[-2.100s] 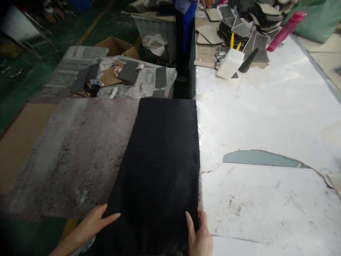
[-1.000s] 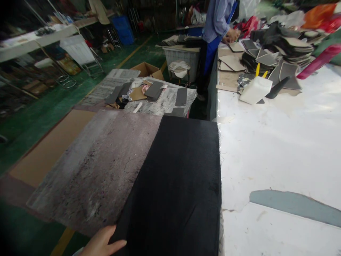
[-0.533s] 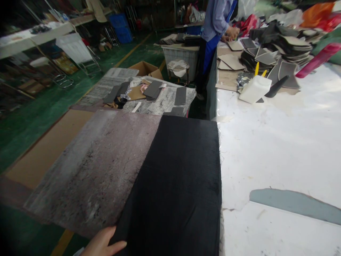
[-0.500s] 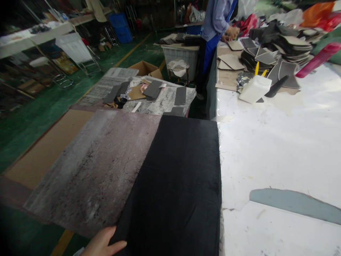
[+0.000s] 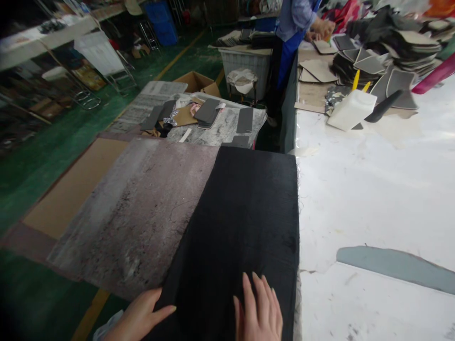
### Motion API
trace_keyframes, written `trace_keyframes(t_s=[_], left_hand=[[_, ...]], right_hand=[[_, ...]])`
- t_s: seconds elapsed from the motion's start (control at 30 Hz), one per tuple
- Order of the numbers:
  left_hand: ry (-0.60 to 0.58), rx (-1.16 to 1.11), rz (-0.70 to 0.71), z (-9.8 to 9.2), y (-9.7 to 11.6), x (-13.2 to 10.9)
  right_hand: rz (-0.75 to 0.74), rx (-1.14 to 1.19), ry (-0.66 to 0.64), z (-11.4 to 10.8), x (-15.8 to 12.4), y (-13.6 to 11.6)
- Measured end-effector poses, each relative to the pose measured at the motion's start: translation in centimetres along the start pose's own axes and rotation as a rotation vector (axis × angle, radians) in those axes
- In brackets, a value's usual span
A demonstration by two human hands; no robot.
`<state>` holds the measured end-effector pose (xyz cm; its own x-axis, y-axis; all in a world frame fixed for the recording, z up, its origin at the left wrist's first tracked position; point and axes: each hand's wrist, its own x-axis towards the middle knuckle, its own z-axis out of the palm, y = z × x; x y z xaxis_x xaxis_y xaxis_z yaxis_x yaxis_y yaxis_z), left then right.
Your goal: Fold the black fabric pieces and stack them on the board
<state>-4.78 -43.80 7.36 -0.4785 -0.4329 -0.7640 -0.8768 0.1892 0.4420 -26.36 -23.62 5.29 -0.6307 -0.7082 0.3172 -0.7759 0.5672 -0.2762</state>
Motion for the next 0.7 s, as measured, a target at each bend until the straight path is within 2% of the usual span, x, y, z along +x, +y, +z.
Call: trace_keyframes(t_s=[0.1, 0.23, 0.3, 0.4, 0.5, 0.57, 0.63, 0.7], left_hand=[[0.013, 0.053, 0.004, 0.3, -0.4, -0.2], [0.123, 0.249, -0.068, 0.5, -1.6, -1.0], [0.187, 0.288, -0.04, 0.3, -2.4, -1.5], [0.351, 0.231, 0.038, -0.6, -3.8, -1.8], [0.574, 0.171, 0.095, -2.5, -4.8, -1.3], [0.734, 0.234, 0.191, -4.2, -4.2, -0.4], [0.847, 0.345, 0.326, -6.0, -2.0, 1.0], [0.835, 0.395, 0.479, -7.4, 1.3, 3.1]], right_hand=[[-0.163, -0.022, -0.126, 2.7, 2.2, -1.6], [-0.191, -0.067, -0.22, 4.1, 2.5, -2.1], [-0.188, -0.076, -0.231, 4.2, 2.2, -1.9], [-0.186, -0.079, -0.238, 4.1, 1.9, -1.7], [-0.182, -0.078, -0.242, 4.1, 2.0, -1.8], [-0.181, -0.077, -0.241, 4.1, 2.1, -1.8], [-0.182, -0.072, -0.237, 4.2, 2.1, -1.9], [-0.182, -0.068, -0.229, 4.2, 2.2, -1.8]])
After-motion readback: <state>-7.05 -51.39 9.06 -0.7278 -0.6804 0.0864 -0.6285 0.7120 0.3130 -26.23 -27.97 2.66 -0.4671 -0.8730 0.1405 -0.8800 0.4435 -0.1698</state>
